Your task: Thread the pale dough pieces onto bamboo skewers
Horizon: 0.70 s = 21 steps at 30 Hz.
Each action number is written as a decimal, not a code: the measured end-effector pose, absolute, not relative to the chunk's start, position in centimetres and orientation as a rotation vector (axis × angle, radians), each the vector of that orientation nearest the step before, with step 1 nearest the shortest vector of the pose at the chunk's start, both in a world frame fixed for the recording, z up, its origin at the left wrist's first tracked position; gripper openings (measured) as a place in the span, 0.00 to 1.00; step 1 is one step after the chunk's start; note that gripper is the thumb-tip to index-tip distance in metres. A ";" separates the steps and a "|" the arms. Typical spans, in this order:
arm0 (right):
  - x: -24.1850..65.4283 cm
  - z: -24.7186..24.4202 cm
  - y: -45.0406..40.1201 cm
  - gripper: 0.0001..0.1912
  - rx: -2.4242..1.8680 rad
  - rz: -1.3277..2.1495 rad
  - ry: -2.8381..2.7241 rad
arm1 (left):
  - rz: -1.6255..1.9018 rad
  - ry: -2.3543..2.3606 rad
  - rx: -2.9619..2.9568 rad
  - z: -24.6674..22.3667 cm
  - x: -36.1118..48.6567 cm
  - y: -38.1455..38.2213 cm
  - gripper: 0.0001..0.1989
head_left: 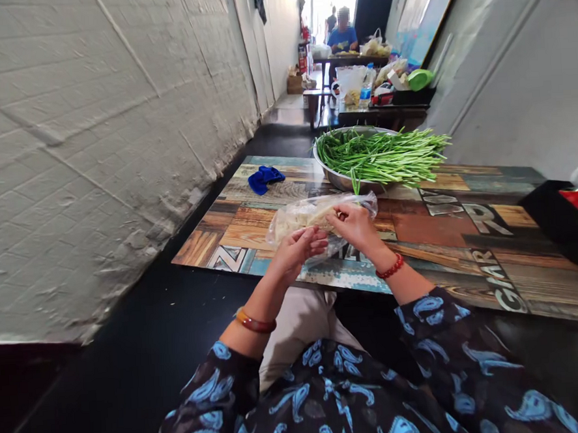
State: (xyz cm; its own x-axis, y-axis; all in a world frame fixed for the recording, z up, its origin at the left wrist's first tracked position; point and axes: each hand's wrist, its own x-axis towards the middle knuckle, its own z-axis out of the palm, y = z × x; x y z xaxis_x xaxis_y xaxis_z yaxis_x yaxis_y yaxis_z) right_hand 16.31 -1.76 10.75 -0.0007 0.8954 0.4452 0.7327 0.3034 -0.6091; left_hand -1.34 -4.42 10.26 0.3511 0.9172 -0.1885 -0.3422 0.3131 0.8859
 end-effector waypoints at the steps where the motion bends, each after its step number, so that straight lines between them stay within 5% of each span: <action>1: 16.1 10.8 -2.5 0.09 -1.430 0.216 -1.767 | 0.950 0.787 0.776 10.1 -0.9 -4.3 0.20; 10: 15.4 9.8 -8.3 0.16 -1.247 0.014 -2.081 | 1.152 0.804 0.665 9.1 1.3 -3.0 0.06; 21: 26.1 4.7 -9.3 0.17 -1.628 -0.091 -1.989 | 1.182 0.838 0.616 9.8 2.0 -5.1 0.11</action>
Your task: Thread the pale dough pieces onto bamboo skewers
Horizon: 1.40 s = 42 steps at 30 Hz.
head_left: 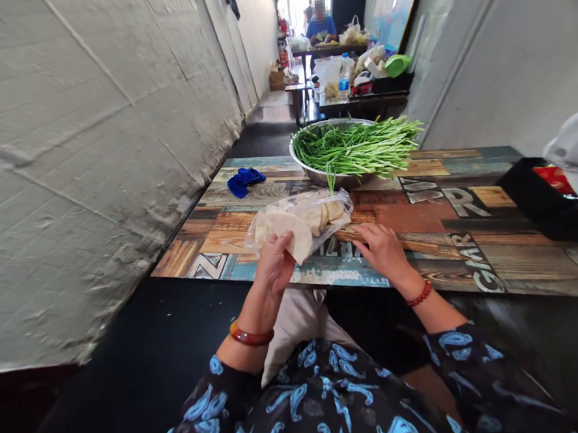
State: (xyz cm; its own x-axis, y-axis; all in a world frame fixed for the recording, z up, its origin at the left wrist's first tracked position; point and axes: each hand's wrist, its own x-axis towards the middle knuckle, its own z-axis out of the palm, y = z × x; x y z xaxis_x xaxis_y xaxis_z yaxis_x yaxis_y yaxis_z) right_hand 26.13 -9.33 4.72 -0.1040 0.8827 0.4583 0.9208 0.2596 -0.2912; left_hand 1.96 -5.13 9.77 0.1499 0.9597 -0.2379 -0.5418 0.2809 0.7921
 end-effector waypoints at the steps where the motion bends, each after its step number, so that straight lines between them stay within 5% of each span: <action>1: 26.5 4.6 -9.2 0.16 -1.630 -0.104 -1.987 | 1.133 0.833 0.615 9.6 2.6 -5.7 0.12; 15: 23.5 8.0 -1.4 0.25 -1.327 0.014 -1.965 | 1.193 0.834 0.576 5.9 5.3 -4.8 0.20; 22: 25.9 7.1 -2.4 0.17 -1.286 0.289 -1.786 | 1.223 0.835 0.601 4.1 4.8 -3.6 0.20; 42: 30.1 0.8 -9.8 0.16 -1.566 -0.226 -1.935 | 1.102 0.677 0.735 2.5 3.8 -4.1 0.22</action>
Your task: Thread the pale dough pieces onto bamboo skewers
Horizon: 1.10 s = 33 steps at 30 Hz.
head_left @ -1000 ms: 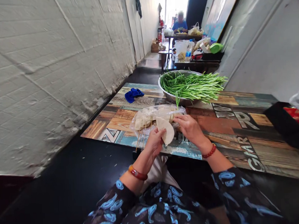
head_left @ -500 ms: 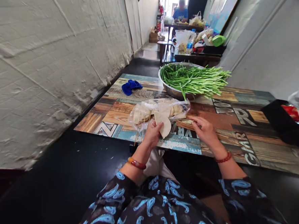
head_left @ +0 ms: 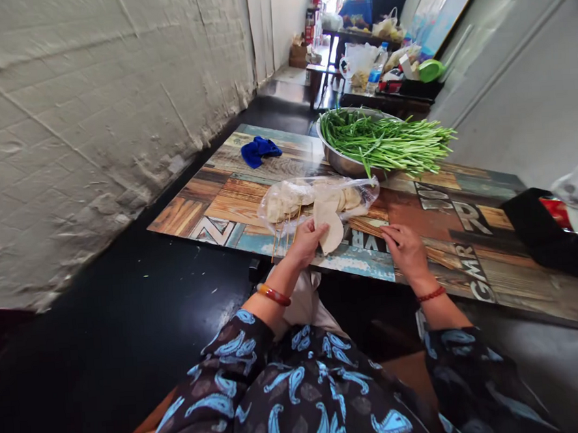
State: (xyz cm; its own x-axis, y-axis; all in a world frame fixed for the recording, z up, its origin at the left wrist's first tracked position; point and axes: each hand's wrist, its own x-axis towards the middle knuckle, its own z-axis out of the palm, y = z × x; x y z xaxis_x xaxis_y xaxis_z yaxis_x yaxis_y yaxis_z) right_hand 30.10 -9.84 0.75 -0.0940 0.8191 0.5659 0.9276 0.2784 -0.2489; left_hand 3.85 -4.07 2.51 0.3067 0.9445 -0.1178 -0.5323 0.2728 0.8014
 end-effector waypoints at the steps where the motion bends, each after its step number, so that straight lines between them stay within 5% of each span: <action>1: 30.0 0.8 -9.8 0.16 -1.573 -0.229 -1.925 | 1.109 0.676 0.735 2.5 3.8 -4.1 0.22; 33: 28.4 1.8 -9.4 0.06 -1.415 -0.247 -1.878 | 1.058 0.684 0.631 2.9 8.1 -3.9 0.20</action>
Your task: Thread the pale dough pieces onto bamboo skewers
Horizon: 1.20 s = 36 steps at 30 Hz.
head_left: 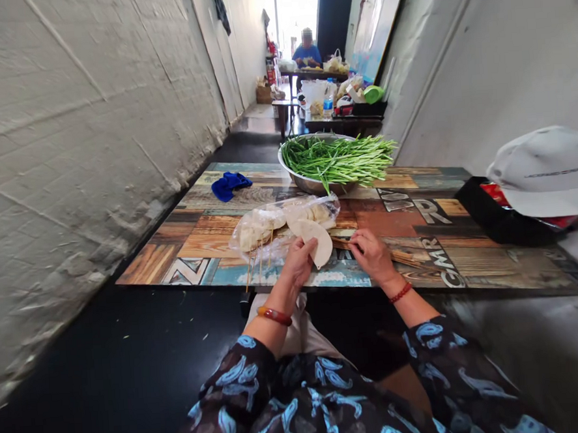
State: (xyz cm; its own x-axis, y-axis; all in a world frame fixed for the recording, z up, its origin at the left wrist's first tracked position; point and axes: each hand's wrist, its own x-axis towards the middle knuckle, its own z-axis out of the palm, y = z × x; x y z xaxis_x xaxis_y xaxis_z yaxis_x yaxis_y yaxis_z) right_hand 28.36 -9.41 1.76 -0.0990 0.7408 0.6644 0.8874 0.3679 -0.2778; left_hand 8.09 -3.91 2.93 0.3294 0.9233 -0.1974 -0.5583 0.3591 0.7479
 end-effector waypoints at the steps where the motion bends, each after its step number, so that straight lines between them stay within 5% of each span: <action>1: 28.3 1.9 -9.5 0.07 -1.408 -0.236 -1.892 | 1.061 0.693 0.625 3.0 8.4 -3.9 0.19; 36: 28.4 2.5 -10.0 0.08 -1.451 -0.239 -1.892 | 1.038 0.614 0.687 3.9 8.0 -5.4 0.26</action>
